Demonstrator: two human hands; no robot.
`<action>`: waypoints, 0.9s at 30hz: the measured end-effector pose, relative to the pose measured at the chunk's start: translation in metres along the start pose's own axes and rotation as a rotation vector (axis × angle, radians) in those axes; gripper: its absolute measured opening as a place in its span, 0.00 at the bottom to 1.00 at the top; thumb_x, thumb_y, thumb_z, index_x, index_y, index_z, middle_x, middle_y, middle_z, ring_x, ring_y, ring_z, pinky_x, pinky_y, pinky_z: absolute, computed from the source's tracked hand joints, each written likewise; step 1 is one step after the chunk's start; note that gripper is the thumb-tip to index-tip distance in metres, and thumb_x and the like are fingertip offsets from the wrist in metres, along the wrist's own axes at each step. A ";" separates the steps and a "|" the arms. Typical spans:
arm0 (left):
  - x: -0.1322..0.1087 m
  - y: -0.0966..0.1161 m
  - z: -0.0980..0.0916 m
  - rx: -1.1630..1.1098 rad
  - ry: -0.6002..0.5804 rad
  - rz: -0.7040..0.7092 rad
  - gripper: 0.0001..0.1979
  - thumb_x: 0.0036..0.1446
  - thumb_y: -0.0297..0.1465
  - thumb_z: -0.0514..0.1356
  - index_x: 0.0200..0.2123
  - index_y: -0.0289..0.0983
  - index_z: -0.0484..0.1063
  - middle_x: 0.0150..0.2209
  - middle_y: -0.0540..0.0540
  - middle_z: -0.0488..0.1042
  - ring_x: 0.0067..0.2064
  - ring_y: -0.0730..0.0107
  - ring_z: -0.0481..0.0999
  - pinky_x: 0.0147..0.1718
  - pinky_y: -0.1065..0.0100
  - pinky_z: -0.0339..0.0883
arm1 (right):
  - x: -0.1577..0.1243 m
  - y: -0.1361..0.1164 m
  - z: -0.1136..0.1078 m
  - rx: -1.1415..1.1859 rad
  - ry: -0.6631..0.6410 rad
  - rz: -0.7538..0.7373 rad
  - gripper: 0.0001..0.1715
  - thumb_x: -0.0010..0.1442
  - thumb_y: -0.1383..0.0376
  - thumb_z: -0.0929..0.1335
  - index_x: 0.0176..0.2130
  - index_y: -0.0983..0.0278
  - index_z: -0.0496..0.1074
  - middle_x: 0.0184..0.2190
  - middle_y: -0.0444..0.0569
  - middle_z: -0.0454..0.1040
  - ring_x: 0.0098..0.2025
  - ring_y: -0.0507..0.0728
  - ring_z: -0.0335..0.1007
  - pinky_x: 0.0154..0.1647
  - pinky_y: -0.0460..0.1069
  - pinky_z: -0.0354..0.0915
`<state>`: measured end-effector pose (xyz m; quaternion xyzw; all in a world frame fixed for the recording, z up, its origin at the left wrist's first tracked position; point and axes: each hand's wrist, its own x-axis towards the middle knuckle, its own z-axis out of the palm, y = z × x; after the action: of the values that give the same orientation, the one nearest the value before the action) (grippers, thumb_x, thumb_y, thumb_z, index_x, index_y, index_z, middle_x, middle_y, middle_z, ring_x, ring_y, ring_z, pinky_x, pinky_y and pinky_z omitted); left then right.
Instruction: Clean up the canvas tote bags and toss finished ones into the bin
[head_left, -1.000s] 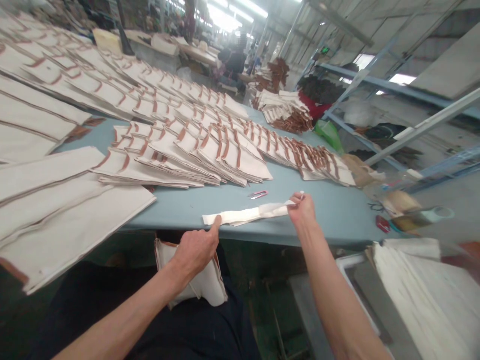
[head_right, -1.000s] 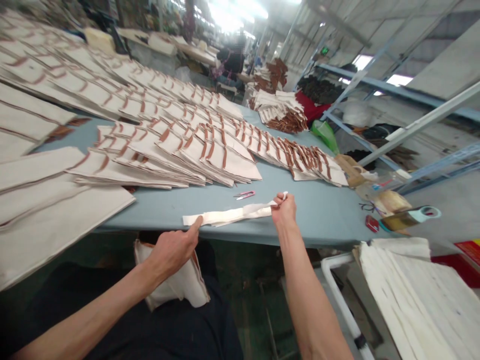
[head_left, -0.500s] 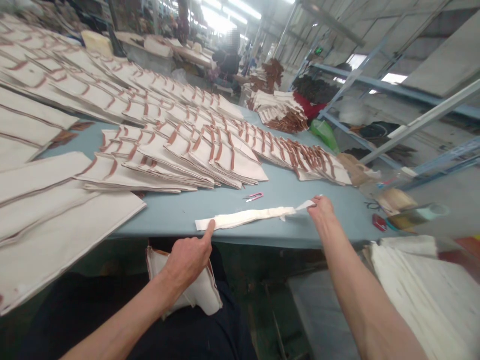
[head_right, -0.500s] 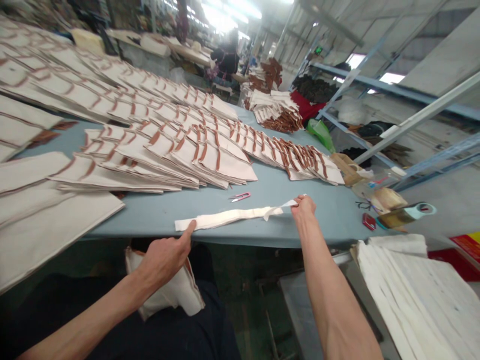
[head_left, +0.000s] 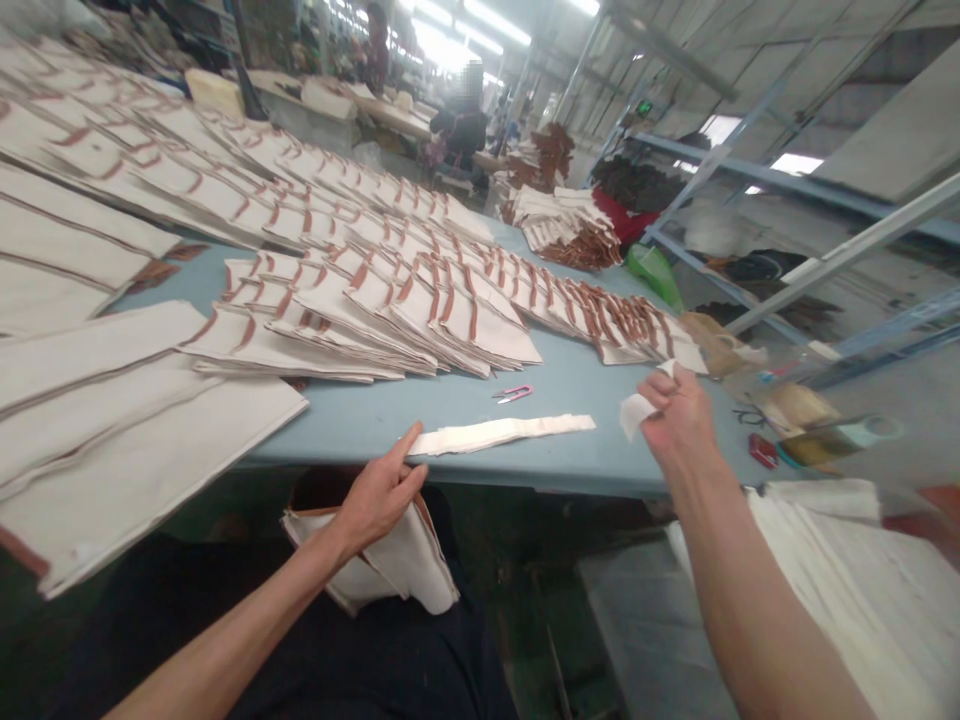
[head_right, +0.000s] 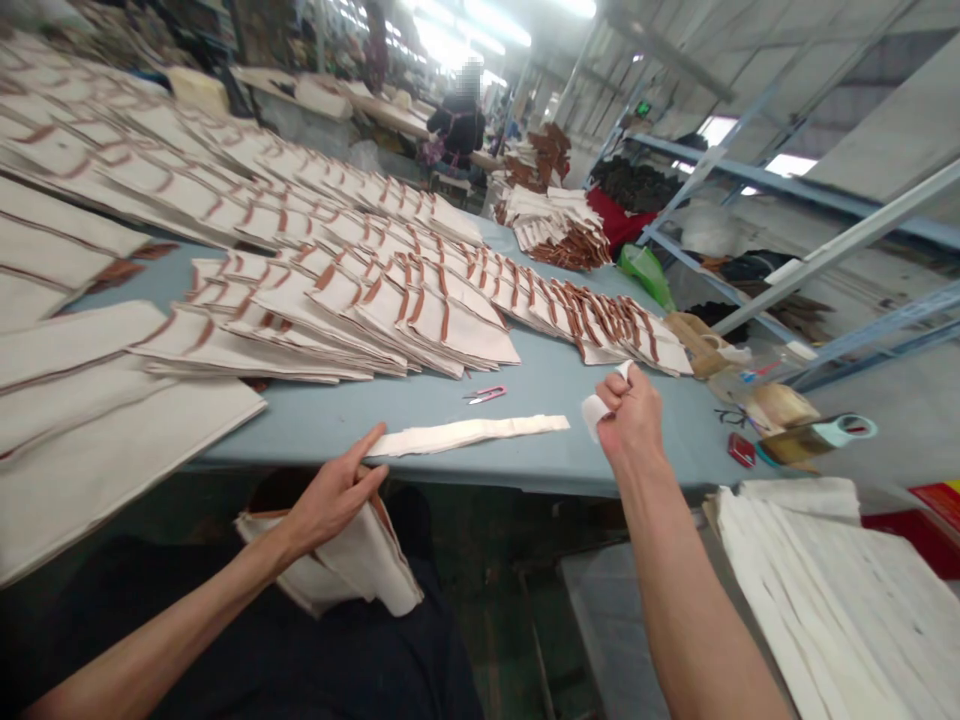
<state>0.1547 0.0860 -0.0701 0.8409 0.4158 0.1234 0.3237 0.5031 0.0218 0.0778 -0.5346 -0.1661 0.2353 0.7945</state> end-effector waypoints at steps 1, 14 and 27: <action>-0.002 -0.001 0.001 -0.033 0.031 -0.013 0.33 0.73 0.39 0.46 0.75 0.30 0.50 0.22 0.54 0.76 0.29 0.61 0.80 0.31 0.70 0.66 | -0.015 -0.001 0.010 0.004 -0.044 0.036 0.21 0.74 0.69 0.64 0.27 0.62 0.58 0.19 0.32 0.52 0.14 0.43 0.43 0.11 0.37 0.45; -0.058 -0.004 -0.015 -0.381 0.301 -0.074 0.25 0.68 0.46 0.52 0.23 0.38 0.69 0.21 0.53 0.67 0.26 0.69 0.68 0.28 0.69 0.58 | -0.178 0.012 0.117 -0.017 -0.679 0.425 0.19 0.56 0.57 0.78 0.30 0.59 0.66 0.18 0.31 0.49 0.14 0.45 0.42 0.14 0.39 0.55; -0.098 -0.004 -0.027 -0.715 0.305 0.111 0.39 0.64 0.39 0.58 0.74 0.30 0.54 0.22 0.57 0.64 0.25 0.69 0.67 0.28 0.69 0.61 | -0.232 0.059 0.152 0.184 -0.768 0.677 0.21 0.57 0.63 0.77 0.28 0.61 0.62 0.17 0.29 0.47 0.14 0.44 0.39 0.14 0.38 0.52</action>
<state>0.0777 0.0234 -0.0462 0.6683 0.3440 0.4013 0.5234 0.2196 0.0295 0.0765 -0.3613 -0.2419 0.6720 0.5994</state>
